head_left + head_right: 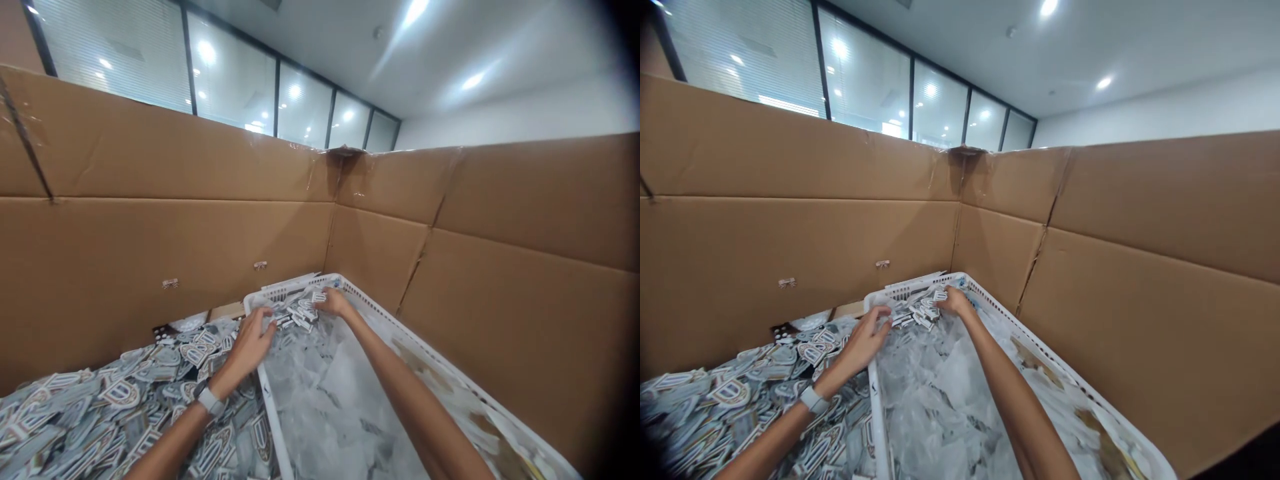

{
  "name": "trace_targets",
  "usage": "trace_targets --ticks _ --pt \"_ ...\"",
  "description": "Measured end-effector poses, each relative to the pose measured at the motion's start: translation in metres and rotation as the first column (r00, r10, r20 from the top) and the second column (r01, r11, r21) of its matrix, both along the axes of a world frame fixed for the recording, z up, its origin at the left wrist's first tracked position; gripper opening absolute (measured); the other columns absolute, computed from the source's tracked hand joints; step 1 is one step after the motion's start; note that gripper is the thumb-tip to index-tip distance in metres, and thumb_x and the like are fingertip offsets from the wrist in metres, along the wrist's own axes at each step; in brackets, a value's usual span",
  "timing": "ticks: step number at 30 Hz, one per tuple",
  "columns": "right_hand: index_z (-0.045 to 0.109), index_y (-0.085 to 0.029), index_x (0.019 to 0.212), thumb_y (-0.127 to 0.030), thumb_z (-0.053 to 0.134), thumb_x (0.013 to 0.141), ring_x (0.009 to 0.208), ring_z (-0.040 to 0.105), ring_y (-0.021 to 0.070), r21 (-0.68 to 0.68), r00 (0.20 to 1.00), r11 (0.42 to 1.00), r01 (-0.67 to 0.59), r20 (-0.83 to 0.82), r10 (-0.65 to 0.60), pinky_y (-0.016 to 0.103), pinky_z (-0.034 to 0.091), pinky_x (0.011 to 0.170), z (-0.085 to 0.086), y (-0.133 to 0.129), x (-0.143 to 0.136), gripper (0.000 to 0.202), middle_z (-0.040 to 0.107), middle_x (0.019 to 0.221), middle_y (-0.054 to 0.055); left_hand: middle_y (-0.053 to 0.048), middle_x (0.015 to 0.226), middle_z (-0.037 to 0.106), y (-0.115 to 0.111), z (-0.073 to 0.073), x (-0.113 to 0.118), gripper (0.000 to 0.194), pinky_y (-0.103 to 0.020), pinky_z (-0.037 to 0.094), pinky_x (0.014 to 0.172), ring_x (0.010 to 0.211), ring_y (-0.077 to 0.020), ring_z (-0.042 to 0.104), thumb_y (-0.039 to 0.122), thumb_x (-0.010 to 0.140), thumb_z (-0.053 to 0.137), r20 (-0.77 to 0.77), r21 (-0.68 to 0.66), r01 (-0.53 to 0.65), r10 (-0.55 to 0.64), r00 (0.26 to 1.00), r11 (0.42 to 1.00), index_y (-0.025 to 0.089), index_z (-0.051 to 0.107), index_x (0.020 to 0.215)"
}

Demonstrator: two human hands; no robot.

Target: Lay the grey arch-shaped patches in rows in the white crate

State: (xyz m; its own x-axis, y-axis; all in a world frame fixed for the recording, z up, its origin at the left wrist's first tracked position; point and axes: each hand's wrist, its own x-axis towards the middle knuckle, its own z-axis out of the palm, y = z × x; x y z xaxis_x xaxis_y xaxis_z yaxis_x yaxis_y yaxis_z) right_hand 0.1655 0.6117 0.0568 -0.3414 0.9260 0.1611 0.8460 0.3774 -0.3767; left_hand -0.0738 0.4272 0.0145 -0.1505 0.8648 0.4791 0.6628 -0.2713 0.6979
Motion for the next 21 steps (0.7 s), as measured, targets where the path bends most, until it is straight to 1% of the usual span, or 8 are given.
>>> trace_targets --ticks 3,6,9,12,15,17,18,21 --pt "0.062 -0.01 0.139 -0.029 0.081 0.086 0.114 0.071 0.0339 0.044 0.987 0.991 0.122 0.096 -0.126 0.037 0.054 0.094 0.004 0.0 0.016 0.06 0.073 0.124 0.021 -0.015 0.131 0.07 -0.001 -0.006 0.005 0.03 -0.055 0.044 0.116 0.131 -0.033 0.061 0.036 0.103 0.045 -0.068 0.005 -0.019 0.019 0.997 1.0 0.02 0.06 0.124" --pt "0.055 -0.011 0.148 -0.024 0.07 0.093 0.135 0.058 0.0356 0.125 0.979 0.984 0.128 0.141 -0.146 0.042 0.046 0.11 0.005 -0.007 0.017 0.058 0.062 0.144 0.024 -0.015 0.134 0.068 -0.001 -0.008 0.005 0.033 -0.053 0.044 0.117 0.133 -0.0317 0.06 0.029 0.104 0.04 -0.146 0.0 -0.036 0.035 0.989 0.999 0.018 0.058 0.129" --pt "0.058 -0.016 0.147 -0.028 0.055 0.104 0.141 0.054 0.0314 0.125 0.984 0.992 0.02 0.174 -0.042 0.04 0.041 0.116 -0.003 -0.02 -0.004 0.045 0.061 0.148 0.019 -0.018 0.142 0.065 0.0 -0.005 0.004 0.042 -0.05 0.042 0.12 0.139 -0.0314 0.055 0.025 0.104 0.037 -0.265 -0.029 -0.03 0.021 0.964 0.999 0.015 0.054 0.141" --pt "0.061 -0.024 0.15 -0.042 0.053 0.107 0.142 0.054 0.0293 0.056 0.971 0.989 -0.134 0.209 0.12 0.039 0.041 0.118 -0.021 -0.035 -0.037 0.047 0.061 0.152 0.013 -0.016 0.143 0.067 0.002 0.001 0.007 0.052 -0.054 0.042 0.117 0.137 -0.0354 0.058 0.024 0.1 0.047 -0.422 -0.109 0.014 -0.059 0.905 0.994 0.018 0.053 0.152" --pt "0.053 -0.03 0.16 -0.049 0.047 0.11 0.149 0.048 0.0342 -0.01 0.947 0.976 -0.216 0.239 0.212 0.053 0.038 0.121 -0.039 -0.048 -0.063 0.054 0.05 0.165 0.012 -0.017 0.142 0.07 0.006 0.007 0.014 0.064 -0.06 0.044 0.112 0.129 -0.0405 0.064 0.021 0.09 0.059 -0.549 -0.202 0.013 -0.125 0.827 0.979 0.023 0.056 0.153" --pt "0.049 -0.029 0.163 -0.049 0.042 0.111 0.154 0.042 0.0372 -0.034 0.938 0.971 -0.235 0.253 0.236 0.061 0.034 0.122 -0.048 -0.052 -0.066 0.056 0.044 0.169 0.013 -0.019 0.141 0.07 0.008 0.01 0.019 0.065 -0.061 0.044 0.109 0.126 -0.0422 0.066 0.02 0.086 0.061 -0.602 -0.251 0.003 -0.159 0.783 0.968 0.022 0.059 0.151" --pt "0.049 -0.029 0.163 -0.049 0.042 0.112 0.156 0.039 0.037 -0.039 0.934 0.968 -0.248 0.257 0.249 0.061 0.032 0.123 -0.05 -0.051 -0.063 0.056 0.043 0.17 0.012 -0.02 0.137 0.072 0.009 0.012 0.021 0.061 -0.06 0.045 0.109 0.125 -0.0421 0.067 0.019 0.086 0.061 -0.62 -0.274 0.008 -0.183 0.763 0.962 0.021 0.063 0.147" --pt "0.057 -0.029 0.157 -0.048 0.043 0.112 0.157 0.038 0.0303 -0.026 0.926 0.96 -0.279 0.256 0.276 0.052 0.031 0.127 -0.051 -0.043 -0.042 0.05 0.048 0.167 0.008 -0.018 0.123 0.078 0.006 0.016 0.024 0.038 -0.056 0.045 0.107 0.118 -0.0391 0.071 0.019 0.088 0.057 -0.647 -0.336 0.036 -0.259 0.717 0.941 0.022 0.077 0.12"
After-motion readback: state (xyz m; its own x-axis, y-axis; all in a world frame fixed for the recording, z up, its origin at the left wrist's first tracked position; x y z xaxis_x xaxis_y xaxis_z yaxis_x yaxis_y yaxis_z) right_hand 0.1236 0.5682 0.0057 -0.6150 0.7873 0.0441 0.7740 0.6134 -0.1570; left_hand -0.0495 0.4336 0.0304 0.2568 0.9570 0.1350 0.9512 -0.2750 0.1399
